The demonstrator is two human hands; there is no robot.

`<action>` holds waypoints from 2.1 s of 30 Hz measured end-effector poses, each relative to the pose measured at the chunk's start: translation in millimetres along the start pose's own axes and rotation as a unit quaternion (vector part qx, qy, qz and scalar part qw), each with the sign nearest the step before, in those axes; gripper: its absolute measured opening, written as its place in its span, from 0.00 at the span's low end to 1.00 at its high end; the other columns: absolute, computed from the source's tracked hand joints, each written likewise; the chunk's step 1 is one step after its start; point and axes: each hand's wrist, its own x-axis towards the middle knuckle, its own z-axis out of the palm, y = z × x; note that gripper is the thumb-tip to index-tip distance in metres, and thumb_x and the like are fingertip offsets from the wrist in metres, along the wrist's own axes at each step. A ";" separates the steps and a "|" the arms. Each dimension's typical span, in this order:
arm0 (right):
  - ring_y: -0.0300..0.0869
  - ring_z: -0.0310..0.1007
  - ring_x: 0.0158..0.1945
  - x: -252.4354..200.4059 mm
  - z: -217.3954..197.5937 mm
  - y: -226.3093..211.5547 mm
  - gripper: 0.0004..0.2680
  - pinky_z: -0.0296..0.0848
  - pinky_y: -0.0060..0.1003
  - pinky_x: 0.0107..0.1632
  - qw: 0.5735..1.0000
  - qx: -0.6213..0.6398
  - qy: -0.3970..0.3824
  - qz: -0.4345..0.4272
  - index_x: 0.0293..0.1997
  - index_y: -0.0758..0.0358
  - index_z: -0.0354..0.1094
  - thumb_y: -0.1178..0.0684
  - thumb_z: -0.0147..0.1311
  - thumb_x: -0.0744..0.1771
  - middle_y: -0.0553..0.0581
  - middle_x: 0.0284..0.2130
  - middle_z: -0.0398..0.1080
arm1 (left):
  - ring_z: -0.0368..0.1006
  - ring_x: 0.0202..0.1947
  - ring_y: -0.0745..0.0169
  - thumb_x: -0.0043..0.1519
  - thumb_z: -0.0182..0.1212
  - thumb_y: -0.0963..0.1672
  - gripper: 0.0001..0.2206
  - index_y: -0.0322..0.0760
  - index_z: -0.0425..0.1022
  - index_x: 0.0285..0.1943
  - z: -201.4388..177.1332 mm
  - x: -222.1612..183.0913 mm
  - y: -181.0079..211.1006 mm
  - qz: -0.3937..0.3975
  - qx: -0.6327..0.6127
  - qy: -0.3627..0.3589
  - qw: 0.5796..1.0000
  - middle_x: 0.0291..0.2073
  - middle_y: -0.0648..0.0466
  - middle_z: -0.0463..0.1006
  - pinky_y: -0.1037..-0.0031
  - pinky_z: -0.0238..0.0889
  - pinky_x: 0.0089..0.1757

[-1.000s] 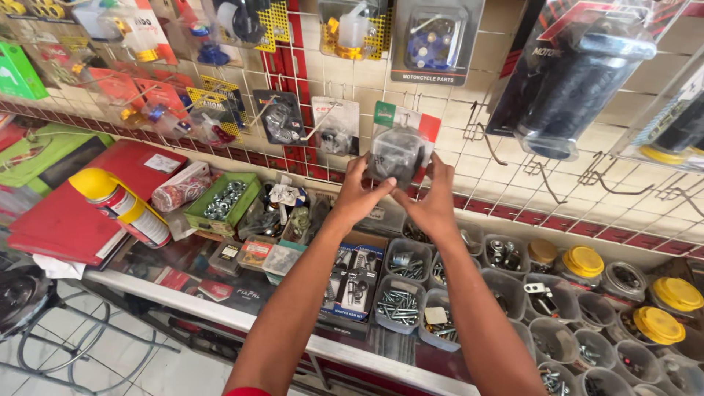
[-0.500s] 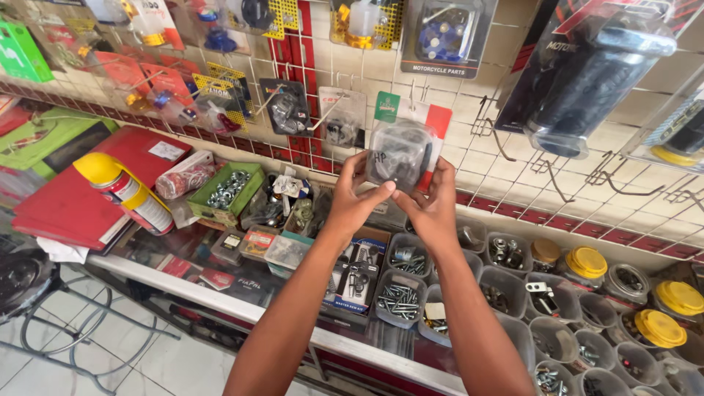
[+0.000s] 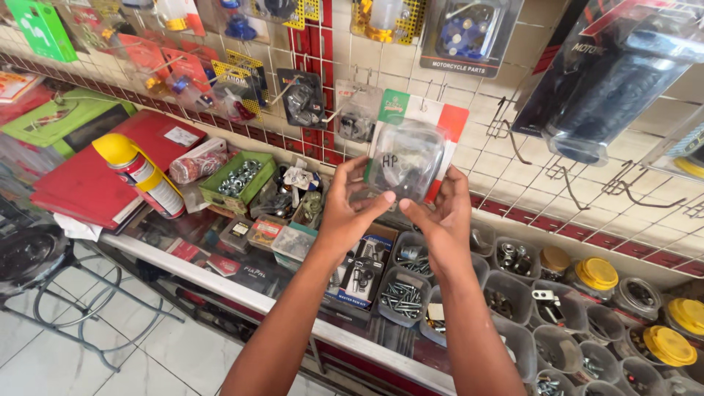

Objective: The person picks up several packaged motorcycle parts from a counter and places them back into bins and racks, handling one package at a time.

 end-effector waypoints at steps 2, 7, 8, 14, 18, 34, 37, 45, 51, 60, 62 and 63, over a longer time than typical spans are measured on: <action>0.46 0.68 0.63 -5.1 3.1 -5.9 0.29 0.71 0.44 0.65 1.000 0.001 -0.009 -0.009 0.68 0.63 0.49 0.70 0.61 0.62 0.60 0.59 0.65 | 0.68 0.59 0.58 0.55 0.73 0.44 0.35 0.34 0.59 0.72 -0.8 -5.4 5.1 0.003 0.011 0.005 1.000 0.63 0.46 0.69 0.68 0.69 0.52; 0.45 0.67 0.64 -15.4 11.3 -20.0 0.29 0.70 0.44 0.64 1.000 -0.013 -0.020 -0.020 0.68 0.63 0.50 0.70 0.62 0.61 0.59 0.61 0.64 | 0.67 0.61 0.58 0.56 0.73 0.43 0.36 0.34 0.57 0.73 -3.9 -14.8 14.6 0.021 -0.026 -0.001 0.999 0.64 0.45 0.67 0.67 0.69 0.53; 0.45 0.66 0.65 -17.4 12.1 -22.7 0.29 0.70 0.45 0.64 0.999 -0.015 -0.024 -0.023 0.68 0.63 0.50 0.69 0.62 0.61 0.59 0.61 0.64 | 0.67 0.61 0.57 0.56 0.73 0.43 0.36 0.34 0.57 0.73 -4.8 -18.8 17.6 0.023 -0.028 -0.001 0.999 0.64 0.45 0.67 0.67 0.69 0.53; 0.46 0.68 0.64 -45.3 14.4 -27.9 0.30 0.70 0.44 0.66 0.998 0.034 -0.054 -0.018 0.69 0.65 0.51 0.67 0.65 0.61 0.60 0.60 0.65 | 0.69 0.57 0.58 0.54 0.74 0.41 0.42 0.33 0.50 0.76 -16.8 -49.1 38.2 0.036 -0.025 -0.016 0.999 0.60 0.44 0.67 0.68 0.67 0.53; 0.46 0.68 0.62 -69.5 13.0 -12.5 0.30 0.70 0.44 0.64 0.993 0.058 -0.088 0.048 0.70 0.67 0.52 0.66 0.65 0.60 0.59 0.58 0.66 | 0.71 0.61 0.60 0.55 0.73 0.40 0.37 0.27 0.56 0.72 -35.2 -75.0 35.8 0.009 -0.068 -0.046 0.997 0.63 0.45 0.71 0.69 0.67 0.57; 0.43 0.71 0.54 -132.0 50.9 70.9 0.22 0.72 0.41 0.54 0.929 0.140 -0.229 0.254 0.66 0.71 0.57 0.62 0.59 0.64 0.61 0.52 0.70 | 0.77 0.48 0.63 0.56 0.68 0.39 0.27 0.27 0.64 0.64 -61.1 -207.9 24.1 -0.093 -0.032 0.281 0.955 0.50 0.47 0.78 0.72 0.72 0.46; 0.43 0.71 0.56 -147.3 59.5 78.0 0.23 0.71 0.38 0.58 0.919 0.135 -0.275 0.248 0.66 0.72 0.57 0.63 0.59 0.64 0.61 0.53 0.70 | 0.78 0.48 0.63 0.56 0.68 0.39 0.27 0.27 0.64 0.64 -58.0 -233.5 24.1 -0.092 -0.006 0.346 0.934 0.49 0.47 0.79 0.71 0.73 0.47; 0.43 0.72 0.51 -200.6 88.1 93.2 0.26 0.75 0.40 0.46 0.831 0.155 -0.393 0.362 0.68 0.71 0.54 0.61 0.60 0.63 0.62 0.52 0.70 | 0.79 0.45 0.59 0.56 0.67 0.39 0.27 0.24 0.65 0.64 -53.2 -319.1 20.2 -0.069 0.012 0.519 0.852 0.45 0.43 0.79 0.69 0.74 0.45; 0.43 0.71 0.55 -243.0 111.6 83.7 0.25 0.74 0.38 0.55 0.776 0.206 -0.490 0.339 0.68 0.74 0.54 0.61 0.60 0.64 0.63 0.54 0.69 | 0.78 0.46 0.62 0.56 0.67 0.39 0.28 0.25 0.63 0.65 -41.6 -375.9 42.3 -0.015 0.079 0.592 0.802 0.47 0.46 0.79 0.71 0.73 0.46; 0.41 0.71 0.49 -339.0 154.7 39.4 0.25 0.73 0.37 0.46 0.666 0.211 -0.620 0.357 0.69 0.73 0.56 0.57 0.59 0.64 0.60 0.50 0.72 | 0.78 0.44 0.64 0.56 0.67 0.42 0.29 0.29 0.60 0.66 -13.2 -478.9 97.5 -0.019 0.128 0.728 0.674 0.47 0.48 0.78 0.71 0.74 0.44; 0.41 0.71 0.48 -368.3 158.0 24.9 0.26 0.73 0.37 0.46 0.637 0.203 -0.652 0.357 0.70 0.73 0.55 0.56 0.59 0.64 0.60 0.49 0.72 | 0.77 0.46 0.62 0.56 0.68 0.42 0.30 0.28 0.60 0.66 -0.7 -507.7 108.5 -0.015 0.138 0.755 0.641 0.48 0.46 0.78 0.70 0.73 0.45; 0.40 0.71 0.48 -382.5 159.5 18.0 0.26 0.73 0.37 0.46 0.623 0.203 -0.668 0.354 0.71 0.72 0.55 0.56 0.58 0.65 0.59 0.49 0.72 | 0.77 0.46 0.62 0.56 0.68 0.43 0.30 0.28 0.60 0.66 5.9 -521.7 113.2 -0.014 0.143 0.769 0.623 0.48 0.45 0.78 0.70 0.73 0.45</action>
